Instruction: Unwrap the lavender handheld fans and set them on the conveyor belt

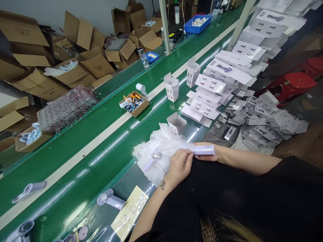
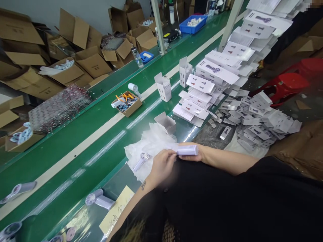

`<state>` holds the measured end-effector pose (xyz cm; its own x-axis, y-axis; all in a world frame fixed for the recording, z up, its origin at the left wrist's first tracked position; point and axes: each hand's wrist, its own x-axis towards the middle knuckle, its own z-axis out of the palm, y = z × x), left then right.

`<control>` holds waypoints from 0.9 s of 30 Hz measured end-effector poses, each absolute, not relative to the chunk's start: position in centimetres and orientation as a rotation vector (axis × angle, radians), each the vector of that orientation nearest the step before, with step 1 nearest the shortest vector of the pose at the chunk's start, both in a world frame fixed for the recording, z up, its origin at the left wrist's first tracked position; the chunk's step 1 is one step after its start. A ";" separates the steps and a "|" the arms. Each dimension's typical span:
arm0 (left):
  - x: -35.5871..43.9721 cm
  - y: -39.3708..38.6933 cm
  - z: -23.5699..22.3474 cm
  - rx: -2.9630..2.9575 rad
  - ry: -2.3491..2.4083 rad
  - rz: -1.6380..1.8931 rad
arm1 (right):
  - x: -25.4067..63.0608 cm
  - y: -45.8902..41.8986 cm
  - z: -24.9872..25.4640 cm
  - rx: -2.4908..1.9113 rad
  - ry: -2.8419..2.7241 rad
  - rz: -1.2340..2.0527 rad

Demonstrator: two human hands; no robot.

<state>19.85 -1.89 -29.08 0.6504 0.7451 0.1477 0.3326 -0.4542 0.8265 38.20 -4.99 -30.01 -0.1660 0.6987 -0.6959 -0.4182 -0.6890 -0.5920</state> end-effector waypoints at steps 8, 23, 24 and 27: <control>19.0 0.7 -26.5 1.533 1.018 0.518 | 40.3 -6.0 -23.4 -1.759 -1.440 1.358; 22.2 1.7 -26.0 1.878 0.737 0.577 | 42.3 -3.4 -26.5 -1.140 -0.497 1.519; 22.4 1.8 -26.4 1.787 0.825 0.656 | 44.2 -3.3 -27.9 -1.297 -0.416 1.358; 22.5 2.7 -27.0 1.357 1.015 0.853 | 51.4 -3.8 -33.1 -1.758 -0.036 0.728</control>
